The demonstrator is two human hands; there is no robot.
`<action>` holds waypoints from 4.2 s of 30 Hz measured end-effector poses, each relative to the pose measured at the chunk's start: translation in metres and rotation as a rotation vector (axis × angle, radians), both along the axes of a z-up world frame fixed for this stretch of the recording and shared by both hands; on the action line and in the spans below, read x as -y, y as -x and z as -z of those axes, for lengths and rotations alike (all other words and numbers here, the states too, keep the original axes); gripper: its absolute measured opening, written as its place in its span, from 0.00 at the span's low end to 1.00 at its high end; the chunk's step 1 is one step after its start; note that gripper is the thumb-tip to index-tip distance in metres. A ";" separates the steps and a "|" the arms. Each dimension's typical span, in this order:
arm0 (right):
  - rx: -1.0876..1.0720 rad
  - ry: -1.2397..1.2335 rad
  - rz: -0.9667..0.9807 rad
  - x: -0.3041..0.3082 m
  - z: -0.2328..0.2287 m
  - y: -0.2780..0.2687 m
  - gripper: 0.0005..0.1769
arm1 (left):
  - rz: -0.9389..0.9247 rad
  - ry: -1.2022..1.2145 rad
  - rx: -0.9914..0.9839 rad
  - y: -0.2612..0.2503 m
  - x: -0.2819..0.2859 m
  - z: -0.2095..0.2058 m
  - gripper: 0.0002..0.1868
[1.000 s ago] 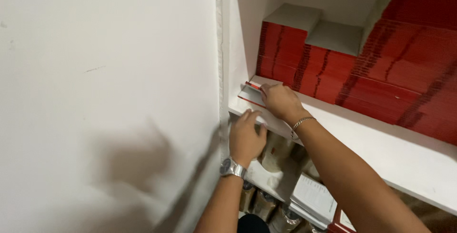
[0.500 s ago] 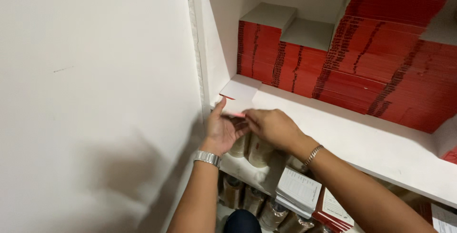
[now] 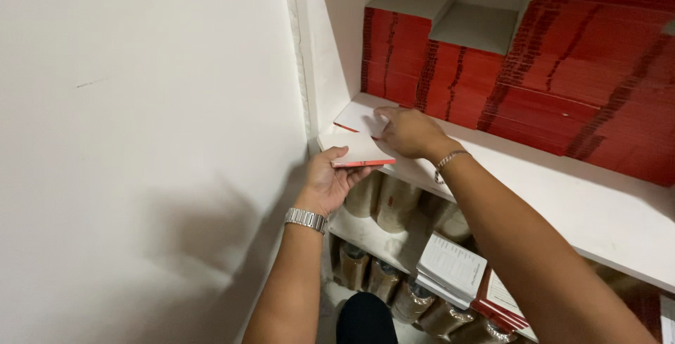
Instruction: The person sorts through stacks of red and white paper forms on a shelf, picking up and aligning individual sheets into a stack by hand.
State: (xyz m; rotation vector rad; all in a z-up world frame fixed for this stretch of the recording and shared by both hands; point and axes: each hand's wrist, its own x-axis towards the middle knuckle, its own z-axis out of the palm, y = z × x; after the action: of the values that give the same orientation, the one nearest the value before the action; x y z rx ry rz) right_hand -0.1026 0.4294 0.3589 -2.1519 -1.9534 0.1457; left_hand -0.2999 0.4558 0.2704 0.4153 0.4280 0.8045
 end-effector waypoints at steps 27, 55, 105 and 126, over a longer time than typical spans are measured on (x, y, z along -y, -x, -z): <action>0.391 -0.210 -0.032 -0.022 0.029 0.004 0.18 | -0.107 -0.068 -0.134 0.008 -0.002 -0.001 0.16; -0.803 -0.595 0.151 0.137 0.025 -0.079 0.23 | -0.492 -0.647 -0.200 -0.118 0.057 -0.021 0.36; -0.861 -1.205 1.940 0.710 0.305 -0.377 0.28 | 0.180 -2.229 -0.253 -0.472 0.433 -0.023 0.13; -0.218 -0.079 1.671 0.669 0.354 -0.412 0.41 | 0.136 -2.163 -0.292 -0.473 0.430 -0.014 0.17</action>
State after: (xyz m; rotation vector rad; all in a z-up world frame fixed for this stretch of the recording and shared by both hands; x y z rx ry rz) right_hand 0.3095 -0.2400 0.0045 -2.7147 0.3056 -0.0135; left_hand 0.1731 0.0254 0.2846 2.5355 -0.4177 0.7870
